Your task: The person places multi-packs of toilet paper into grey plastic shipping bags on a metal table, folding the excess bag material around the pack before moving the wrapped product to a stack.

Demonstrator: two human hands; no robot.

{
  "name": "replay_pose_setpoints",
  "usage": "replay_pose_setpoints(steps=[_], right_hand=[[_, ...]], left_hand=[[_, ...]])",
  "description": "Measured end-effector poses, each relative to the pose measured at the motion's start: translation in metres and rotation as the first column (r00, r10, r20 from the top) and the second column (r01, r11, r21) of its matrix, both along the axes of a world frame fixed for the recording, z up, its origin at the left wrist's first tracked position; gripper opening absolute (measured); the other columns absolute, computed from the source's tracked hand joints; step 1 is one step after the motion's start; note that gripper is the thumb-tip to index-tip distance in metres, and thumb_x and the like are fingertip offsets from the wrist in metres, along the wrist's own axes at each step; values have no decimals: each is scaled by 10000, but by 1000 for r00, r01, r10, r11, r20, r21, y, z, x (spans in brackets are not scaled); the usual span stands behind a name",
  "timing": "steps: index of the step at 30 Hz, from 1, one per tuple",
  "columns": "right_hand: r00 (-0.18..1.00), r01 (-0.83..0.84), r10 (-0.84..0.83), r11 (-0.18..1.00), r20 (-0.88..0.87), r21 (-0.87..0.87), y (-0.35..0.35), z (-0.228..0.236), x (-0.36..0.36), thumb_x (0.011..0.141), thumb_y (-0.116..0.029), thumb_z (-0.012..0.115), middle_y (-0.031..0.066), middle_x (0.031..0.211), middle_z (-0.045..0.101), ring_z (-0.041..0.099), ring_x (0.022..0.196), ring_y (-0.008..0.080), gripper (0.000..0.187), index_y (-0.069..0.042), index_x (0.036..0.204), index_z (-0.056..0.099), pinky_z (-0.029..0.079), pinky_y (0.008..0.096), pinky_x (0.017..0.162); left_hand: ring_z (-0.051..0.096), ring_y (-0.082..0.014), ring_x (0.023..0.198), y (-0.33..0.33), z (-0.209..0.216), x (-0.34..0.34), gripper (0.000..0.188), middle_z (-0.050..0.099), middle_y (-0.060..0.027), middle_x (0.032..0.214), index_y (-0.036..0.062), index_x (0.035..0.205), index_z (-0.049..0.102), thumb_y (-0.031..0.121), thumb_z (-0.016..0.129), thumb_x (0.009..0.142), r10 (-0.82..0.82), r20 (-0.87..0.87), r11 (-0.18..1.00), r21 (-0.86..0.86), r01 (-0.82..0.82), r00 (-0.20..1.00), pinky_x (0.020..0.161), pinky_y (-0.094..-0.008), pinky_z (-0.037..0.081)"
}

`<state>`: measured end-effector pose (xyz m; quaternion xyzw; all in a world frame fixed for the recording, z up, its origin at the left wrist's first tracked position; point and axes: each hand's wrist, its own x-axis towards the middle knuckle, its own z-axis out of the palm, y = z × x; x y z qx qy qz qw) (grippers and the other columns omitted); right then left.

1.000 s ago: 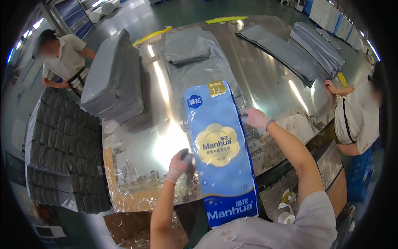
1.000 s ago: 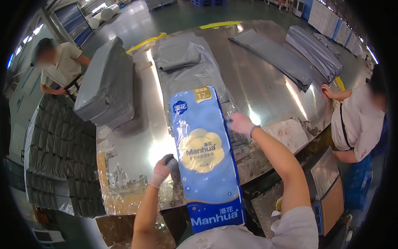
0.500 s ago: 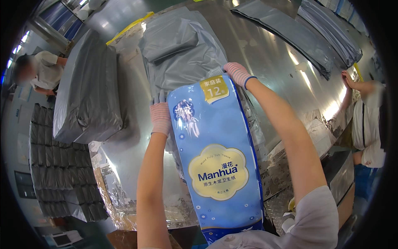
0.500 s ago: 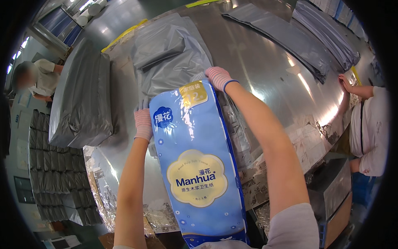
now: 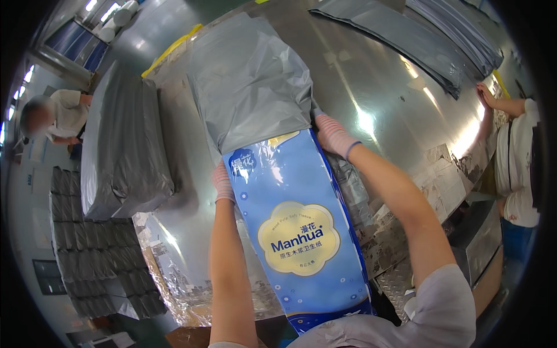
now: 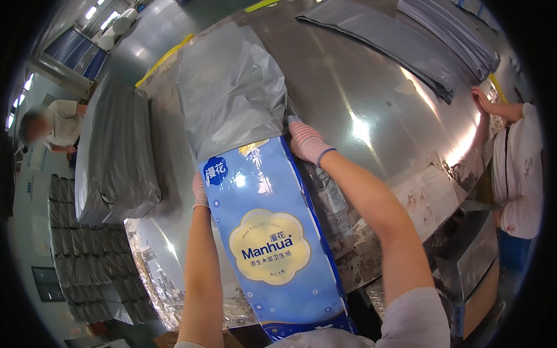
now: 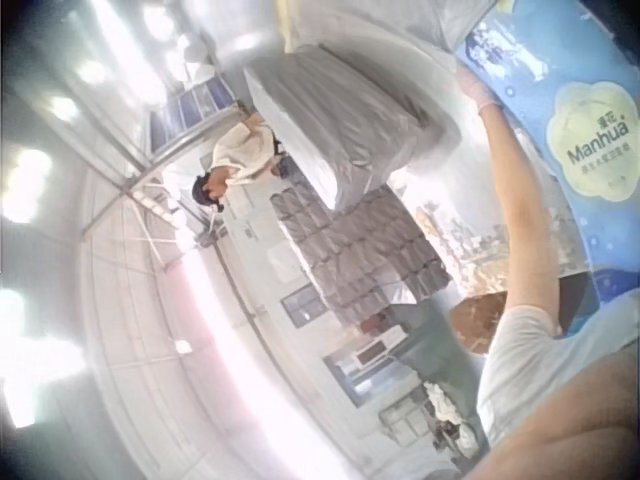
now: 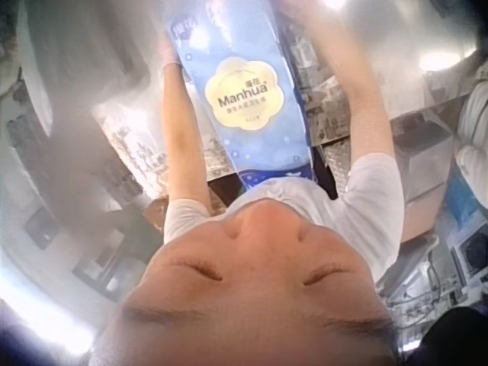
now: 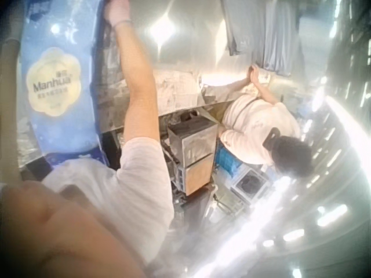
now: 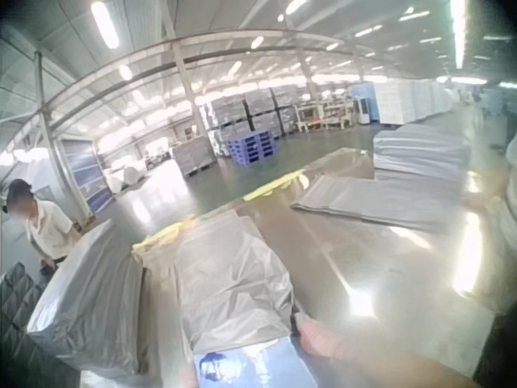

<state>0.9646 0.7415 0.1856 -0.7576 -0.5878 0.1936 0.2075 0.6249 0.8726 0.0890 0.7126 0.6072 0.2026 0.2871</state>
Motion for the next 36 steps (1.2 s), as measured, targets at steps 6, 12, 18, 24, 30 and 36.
replay_pose_setpoints(steps=[6,12,18,24,30,36], right_hand=[[989,-100,123,966,84,-238,-5,10,-16,790,-140,525,213,943,620,598,919,358,238,-47,996,598,483,438,777],[949,-287,312,917,49,-278,-209,0,-44,770,-159,545,189,820,628,608,813,372,171,-50,898,579,485,463,697],[902,-414,363,579,-233,-702,-430,-40,-95,685,-164,563,205,836,642,634,824,345,270,-47,920,626,508,427,695],[561,-592,810,252,-167,-765,-439,20,-116,720,-175,555,150,898,661,642,842,312,204,-56,809,696,516,424,685],[773,-632,573,664,-271,-400,-453,-8,-157,832,-272,487,147,1066,616,583,973,338,296,-136,1065,608,481,402,807],[889,-413,391,909,-238,-51,-396,25,-211,864,-168,425,133,1174,571,474,1161,300,322,-105,1151,556,327,374,1008]], left_hand=[[606,-351,899,-40,49,-10,274,640,-183,943,44,898,641,271,580,757,-221,-326,974,-126,189,919,741,-400,485],[636,-321,809,-240,84,-48,215,650,-177,822,62,816,669,243,574,750,-587,-608,808,-389,443,535,704,-413,504],[636,-329,780,-462,92,-104,185,650,-178,803,62,828,656,200,555,758,-722,-399,669,-608,427,565,687,-429,504],[637,-316,836,-480,108,-109,212,661,-164,847,93,900,674,193,538,772,-833,-318,537,-661,525,452,713,-411,507],[581,-315,1002,-526,-45,-148,325,615,-164,1075,91,1069,611,181,519,771,-715,128,674,-139,726,688,858,-389,465],[470,-316,1147,-459,128,-70,377,529,-143,1226,59,1195,526,203,483,850,-727,-17,664,238,709,686,1013,-360,337]])
